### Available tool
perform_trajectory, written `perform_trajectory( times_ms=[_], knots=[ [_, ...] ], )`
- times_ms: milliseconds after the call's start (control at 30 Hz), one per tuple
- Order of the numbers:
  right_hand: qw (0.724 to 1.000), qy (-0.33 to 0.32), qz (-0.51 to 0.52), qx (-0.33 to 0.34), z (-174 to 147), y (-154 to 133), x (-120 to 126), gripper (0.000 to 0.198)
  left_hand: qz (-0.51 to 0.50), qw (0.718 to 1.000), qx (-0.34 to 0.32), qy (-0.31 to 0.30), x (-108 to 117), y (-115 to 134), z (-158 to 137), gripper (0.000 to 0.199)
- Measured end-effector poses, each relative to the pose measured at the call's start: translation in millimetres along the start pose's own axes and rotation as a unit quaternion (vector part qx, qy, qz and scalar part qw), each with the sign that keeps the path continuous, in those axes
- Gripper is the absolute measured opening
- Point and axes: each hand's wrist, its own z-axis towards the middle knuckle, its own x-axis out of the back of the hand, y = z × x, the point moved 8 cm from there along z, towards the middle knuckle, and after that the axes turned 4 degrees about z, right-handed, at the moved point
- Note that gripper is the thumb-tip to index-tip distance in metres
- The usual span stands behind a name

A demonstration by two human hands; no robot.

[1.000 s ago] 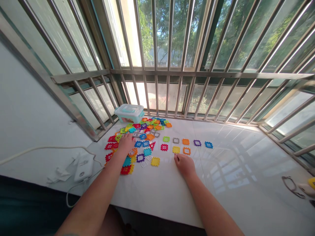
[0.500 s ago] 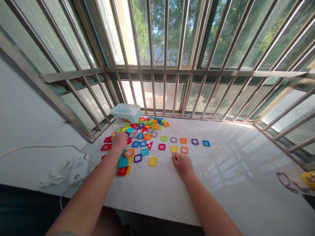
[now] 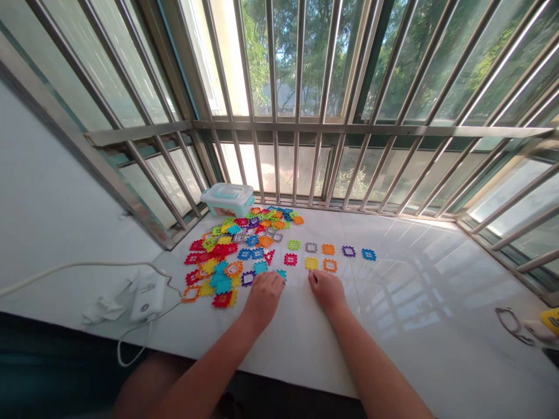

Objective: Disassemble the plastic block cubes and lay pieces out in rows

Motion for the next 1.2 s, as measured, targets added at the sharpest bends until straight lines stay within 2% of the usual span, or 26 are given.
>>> perform_trajectory(
  times_ms=[67,133,267,367,433,533,633,733,833,933,1033,1200],
  knots=[
    [1.0,0.009,0.003,-0.002,0.1,0.9,1.1,0.046,-0.026,0.999,-0.029,0.004,-13.2,36.3,-11.1,0.017],
    [1.0,0.017,0.005,-0.006,0.8,2.6,1.9,0.046,-0.041,0.998,-0.045,0.006,-21.3,60.7,-16.5,0.019],
    [0.999,0.032,0.015,-0.008,-0.7,4.9,4.7,0.045,-0.067,0.997,-0.014,0.016,-14.3,73.7,-24.6,0.025],
    [0.997,0.053,0.042,0.039,-10.4,-3.6,13.0,0.044,-0.084,0.996,0.01,0.004,-0.5,65.5,-41.9,0.018],
    [0.99,0.045,0.069,0.113,-21.8,-17.8,17.4,0.042,-0.082,0.996,0.02,-0.018,6.6,52.8,-59.2,0.011],
    [0.964,-0.016,0.102,0.244,-42.8,-42.2,15.2,0.034,-0.069,0.994,0.059,-0.052,13.4,18.6,-89.7,0.021],
    [0.949,-0.057,0.117,0.286,-55.8,-47.2,10.8,0.025,-0.07,0.99,0.11,-0.061,21.7,-22.8,-120.5,0.021],
    [0.954,-0.058,0.121,0.27,-62.1,-31.0,13.1,0.021,-0.071,0.985,0.15,-0.054,29.4,-55.5,-146.4,0.025],
    [0.964,-0.044,0.107,0.24,-68.0,1.8,24.7,0.021,-0.078,0.983,0.155,-0.051,31.0,-68.7,-161.7,0.024],
    [0.975,-0.013,0.074,0.207,-69.7,43.6,41.8,0.017,-0.071,0.988,0.138,-0.028,29.8,-67.0,-164.2,0.025],
    [0.986,0.034,0.033,0.162,-64.5,82.5,54.9,0.015,-0.042,0.991,0.121,0.022,30.5,-60.6,-159.7,0.027],
    [0.99,0.117,0.005,0.085,-51.4,118.7,58.2,0.018,0.015,0.99,0.104,0.095,35.7,-51.0,-157.6,0.029]
  ],
)
